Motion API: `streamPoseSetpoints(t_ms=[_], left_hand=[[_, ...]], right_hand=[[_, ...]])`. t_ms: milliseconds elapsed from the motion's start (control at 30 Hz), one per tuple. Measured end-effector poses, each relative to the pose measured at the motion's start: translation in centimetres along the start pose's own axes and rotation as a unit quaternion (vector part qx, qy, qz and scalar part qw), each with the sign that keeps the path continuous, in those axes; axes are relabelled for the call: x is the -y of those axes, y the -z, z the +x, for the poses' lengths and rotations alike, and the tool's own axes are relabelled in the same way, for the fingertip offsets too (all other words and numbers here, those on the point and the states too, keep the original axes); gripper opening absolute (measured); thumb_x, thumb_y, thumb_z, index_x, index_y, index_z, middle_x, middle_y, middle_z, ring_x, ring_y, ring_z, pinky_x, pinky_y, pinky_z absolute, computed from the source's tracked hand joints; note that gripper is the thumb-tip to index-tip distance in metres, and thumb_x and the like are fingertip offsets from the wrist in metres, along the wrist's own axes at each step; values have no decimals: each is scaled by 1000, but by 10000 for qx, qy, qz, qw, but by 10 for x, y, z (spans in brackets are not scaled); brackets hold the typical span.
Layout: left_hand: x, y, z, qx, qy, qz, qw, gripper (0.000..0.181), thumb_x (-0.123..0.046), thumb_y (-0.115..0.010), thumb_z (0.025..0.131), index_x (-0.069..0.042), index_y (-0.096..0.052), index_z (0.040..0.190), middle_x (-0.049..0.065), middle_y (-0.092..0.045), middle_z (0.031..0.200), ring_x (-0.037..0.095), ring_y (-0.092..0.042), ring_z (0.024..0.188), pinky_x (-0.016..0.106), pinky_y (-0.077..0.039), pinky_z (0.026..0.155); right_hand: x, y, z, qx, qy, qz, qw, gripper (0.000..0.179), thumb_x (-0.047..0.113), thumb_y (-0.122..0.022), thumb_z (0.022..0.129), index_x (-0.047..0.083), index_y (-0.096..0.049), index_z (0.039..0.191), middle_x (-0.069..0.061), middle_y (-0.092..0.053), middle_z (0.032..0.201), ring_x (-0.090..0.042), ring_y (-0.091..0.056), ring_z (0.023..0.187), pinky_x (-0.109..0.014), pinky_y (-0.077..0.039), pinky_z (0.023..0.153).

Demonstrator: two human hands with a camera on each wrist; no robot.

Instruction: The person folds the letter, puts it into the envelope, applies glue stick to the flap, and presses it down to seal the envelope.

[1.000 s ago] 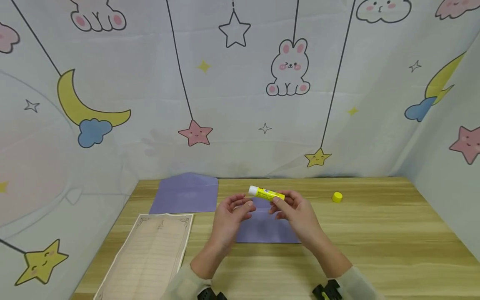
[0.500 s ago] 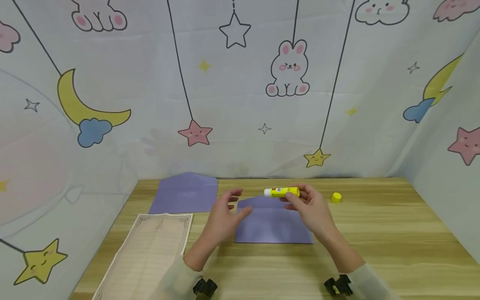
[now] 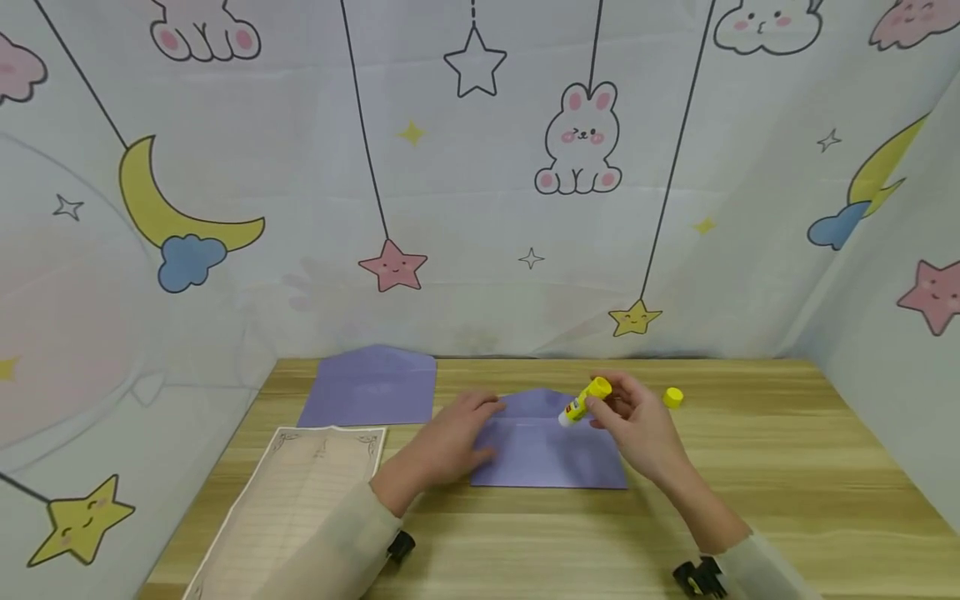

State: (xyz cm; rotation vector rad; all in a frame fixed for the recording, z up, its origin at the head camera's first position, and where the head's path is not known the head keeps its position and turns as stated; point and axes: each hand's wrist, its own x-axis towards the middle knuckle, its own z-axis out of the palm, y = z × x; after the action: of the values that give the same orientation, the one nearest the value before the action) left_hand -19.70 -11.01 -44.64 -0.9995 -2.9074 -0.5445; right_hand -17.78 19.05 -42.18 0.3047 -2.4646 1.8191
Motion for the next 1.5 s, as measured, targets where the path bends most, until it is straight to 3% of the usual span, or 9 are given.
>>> streamPoseSetpoints(t_ms=[300, 633, 900, 1100, 1500], left_hand=[[-1, -10, 1, 665, -10, 56, 9978, 74, -38, -79, 98, -3, -49, 156, 14, -44, 163, 36, -35, 153, 58, -39, 117], [-5, -14, 2, 1183, 259, 282, 9922, 70, -49, -72, 101, -16, -50, 159, 11, -37, 169, 36, -27, 158, 61, -32, 121], [-7, -12, 5, 1305, 363, 359, 9901, 69, -51, -71, 101, -19, -52, 159, 9, -36, 169, 34, -26, 159, 61, -31, 121], [-7, -12, 5, 1371, 388, 338, 9892, 70, -52, -70, 101, -19, -51, 160, 9, -35, 170, 33, -25, 159, 62, -30, 122], [-8, -11, 5, 1430, 484, 333, 9880, 70, -53, -69, 101, -20, -50, 160, 8, -33, 171, 33, -26, 159, 62, -30, 122]], right_hand=[[-6, -3, -1, 83, 511, -915, 9945, 40, 11, -72, 103, 2, -61, 140, -14, -74, 115, -28, -75, 101, -28, -62, 78], [-4, -11, 2, 241, 839, -1638, 9826, 38, 9, -76, 99, 2, -65, 134, -6, -73, 108, -22, -75, 98, -31, -63, 79], [-8, -19, 9, 506, 1170, -1978, 9719, 35, 8, -77, 98, -1, -65, 130, -8, -73, 107, -23, -76, 95, -33, -63, 75], [-14, -26, 14, 791, 1020, -2370, 9629, 33, 10, -77, 99, 0, -66, 128, -7, -72, 112, -22, -75, 98, -35, -63, 79], [-8, -47, 21, 1203, 824, -2244, 9635, 28, 7, -76, 99, 4, -66, 124, -7, -71, 114, -23, -75, 99, -33, -63, 80]])
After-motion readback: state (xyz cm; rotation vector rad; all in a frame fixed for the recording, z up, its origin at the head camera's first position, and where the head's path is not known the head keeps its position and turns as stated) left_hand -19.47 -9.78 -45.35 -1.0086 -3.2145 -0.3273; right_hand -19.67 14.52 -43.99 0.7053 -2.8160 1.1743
